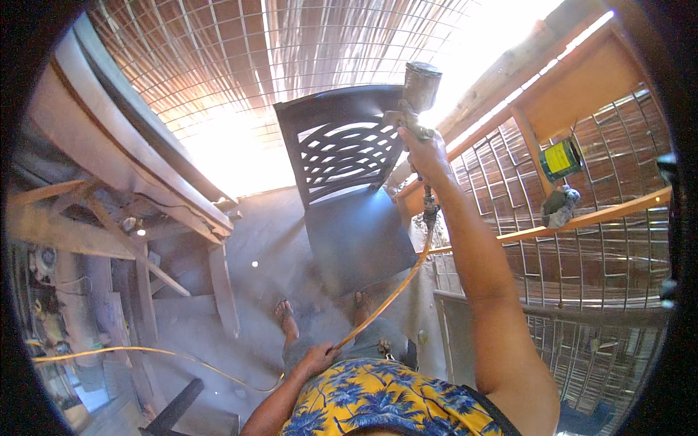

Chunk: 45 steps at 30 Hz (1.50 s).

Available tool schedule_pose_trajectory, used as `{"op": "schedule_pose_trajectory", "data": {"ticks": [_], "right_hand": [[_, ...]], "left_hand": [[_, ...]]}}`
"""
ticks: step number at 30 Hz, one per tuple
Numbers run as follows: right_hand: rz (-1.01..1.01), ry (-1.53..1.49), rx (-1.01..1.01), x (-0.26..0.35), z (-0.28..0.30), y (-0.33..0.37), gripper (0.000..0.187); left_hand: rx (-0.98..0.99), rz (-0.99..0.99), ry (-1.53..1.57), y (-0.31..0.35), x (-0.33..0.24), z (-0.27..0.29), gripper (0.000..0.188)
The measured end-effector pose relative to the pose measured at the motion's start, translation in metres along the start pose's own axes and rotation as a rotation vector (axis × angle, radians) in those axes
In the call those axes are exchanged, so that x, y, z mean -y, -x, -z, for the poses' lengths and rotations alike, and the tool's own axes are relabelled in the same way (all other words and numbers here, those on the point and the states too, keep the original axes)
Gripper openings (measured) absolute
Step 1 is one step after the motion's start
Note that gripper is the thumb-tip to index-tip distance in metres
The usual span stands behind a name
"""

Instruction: The person uses a spray gun to apply paint to a wooden chair. They reposition the chair multiple times to cover different surfaces, including the legs, seat, and backrest, while maintaining a consistent spray distance.

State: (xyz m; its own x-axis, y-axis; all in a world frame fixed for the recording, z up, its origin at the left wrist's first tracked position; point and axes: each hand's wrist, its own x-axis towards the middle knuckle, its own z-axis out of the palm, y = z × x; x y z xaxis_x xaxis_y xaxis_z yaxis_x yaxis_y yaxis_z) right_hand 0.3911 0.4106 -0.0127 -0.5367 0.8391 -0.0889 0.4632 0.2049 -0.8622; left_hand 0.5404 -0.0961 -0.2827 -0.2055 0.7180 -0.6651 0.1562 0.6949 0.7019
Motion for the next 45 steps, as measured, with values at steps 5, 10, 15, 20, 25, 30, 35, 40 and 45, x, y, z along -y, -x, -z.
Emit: {"op": "schedule_pose_trajectory", "data": {"ticks": [5,10,15,20,25,30,35,40,45], "right_hand": [[-0.007,-0.113,-0.103,-0.037,0.032,-0.024,0.034],[0.185,-0.047,-0.313,-0.066,0.036,-0.046,0.029],[-0.130,0.045,-0.114,-0.052,0.021,-0.021,0.038],[0.187,0.033,0.019,-0.026,-0.022,0.007,0.037],[0.316,-0.056,0.147,-0.012,-0.065,0.024,0.035],[0.274,-0.119,0.371,-0.006,-0.067,0.044,0.036],[0.307,-0.074,0.321,-0.019,-0.065,0.046,0.037],[0.281,-0.058,0.172,-0.042,-0.060,0.032,0.036],[0.262,-0.060,0.045,-0.061,-0.040,0.020,0.033]], "left_hand": [[-0.006,0.028,0.020,-0.004,-0.005,0.004,0.042],[-0.041,0.056,0.047,-0.003,-0.006,0.009,0.042],[-0.005,0.146,0.054,0.007,-0.001,0.012,0.042],[0.046,0.131,-0.065,0.009,0.008,0.010,0.042],[0.016,0.054,-0.013,0.014,0.023,0.002,0.042],[0.027,0.079,-0.051,0.018,0.024,-0.001,0.042],[0.054,0.064,-0.048,0.018,0.015,0.003,0.040],[0.017,0.052,-0.049,0.013,0.024,-0.004,0.038],[0.042,0.103,-0.117,0.006,0.026,-0.003,0.039]]}}
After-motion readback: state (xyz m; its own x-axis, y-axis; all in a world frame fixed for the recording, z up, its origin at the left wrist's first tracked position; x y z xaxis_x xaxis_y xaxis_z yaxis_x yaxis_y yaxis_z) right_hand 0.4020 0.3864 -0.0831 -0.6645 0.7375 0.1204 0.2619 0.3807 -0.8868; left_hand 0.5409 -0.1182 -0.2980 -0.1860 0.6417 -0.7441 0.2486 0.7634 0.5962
